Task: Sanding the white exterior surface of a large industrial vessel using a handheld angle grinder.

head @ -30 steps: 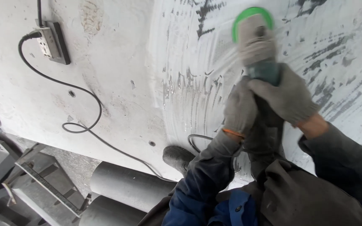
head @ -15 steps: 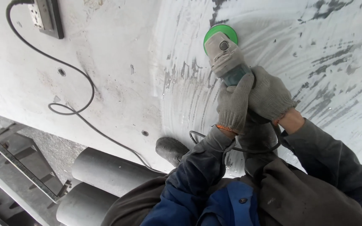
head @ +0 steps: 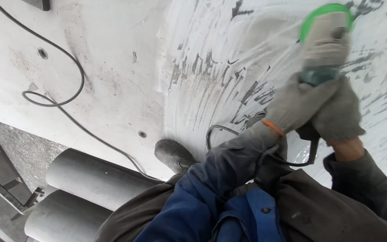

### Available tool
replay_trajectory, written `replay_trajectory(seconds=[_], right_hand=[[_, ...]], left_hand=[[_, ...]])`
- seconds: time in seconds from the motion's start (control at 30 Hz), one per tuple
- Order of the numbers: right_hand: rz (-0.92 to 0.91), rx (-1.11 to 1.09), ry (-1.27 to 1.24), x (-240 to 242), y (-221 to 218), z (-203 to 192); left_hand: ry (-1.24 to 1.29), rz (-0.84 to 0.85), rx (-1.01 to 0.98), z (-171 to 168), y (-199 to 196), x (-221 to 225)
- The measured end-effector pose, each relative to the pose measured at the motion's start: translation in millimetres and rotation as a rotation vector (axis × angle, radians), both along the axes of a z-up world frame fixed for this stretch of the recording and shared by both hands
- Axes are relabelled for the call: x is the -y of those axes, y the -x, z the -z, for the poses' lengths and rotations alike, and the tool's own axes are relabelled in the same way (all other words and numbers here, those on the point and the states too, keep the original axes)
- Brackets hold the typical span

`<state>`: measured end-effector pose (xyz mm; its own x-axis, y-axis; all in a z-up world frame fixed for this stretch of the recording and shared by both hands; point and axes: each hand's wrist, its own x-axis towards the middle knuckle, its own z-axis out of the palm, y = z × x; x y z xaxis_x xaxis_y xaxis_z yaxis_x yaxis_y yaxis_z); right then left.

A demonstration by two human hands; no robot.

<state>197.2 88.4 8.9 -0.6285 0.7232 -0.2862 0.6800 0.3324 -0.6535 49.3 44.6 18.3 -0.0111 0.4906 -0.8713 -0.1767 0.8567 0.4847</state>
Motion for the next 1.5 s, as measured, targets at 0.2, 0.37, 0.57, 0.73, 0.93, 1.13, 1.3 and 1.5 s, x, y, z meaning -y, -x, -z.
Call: replay_trajectory(seconds=[0.2, 0.37, 0.57, 0.73, 0.93, 1.13, 1.3, 1.5], right_hand=[[-0.016, 0.080, 0.198, 8, 82, -7], [0.345, -0.489, 0.518, -4, 18, 7], [0.108, -0.104, 0.021, -7, 8, 22], [-0.099, -0.033, 0.183, 7, 96, 13], [0.019, -0.115, 0.128, 4, 29, 10], [0.469, -0.219, 0.342, 9, -39, 23], [-0.349, 0.013, -0.349, 14, 54, -4], [-0.176, 0.102, 0.191, 20, 79, 1]], left_hand=[[-0.115, -0.463, -0.122, 4, 45, 31], [-0.226, 0.010, -0.042, 40, -9, -24], [-0.167, 0.006, -0.007, 53, -1, -14], [-0.092, -0.363, -0.146, 8, 63, 38], [-0.018, -0.117, -0.046, 19, 20, -4], [-0.342, 0.074, -0.108, 48, -54, -11], [-0.058, -0.114, 0.058, 19, 23, 34], [-0.198, -0.667, -0.177, 19, 34, 60]])
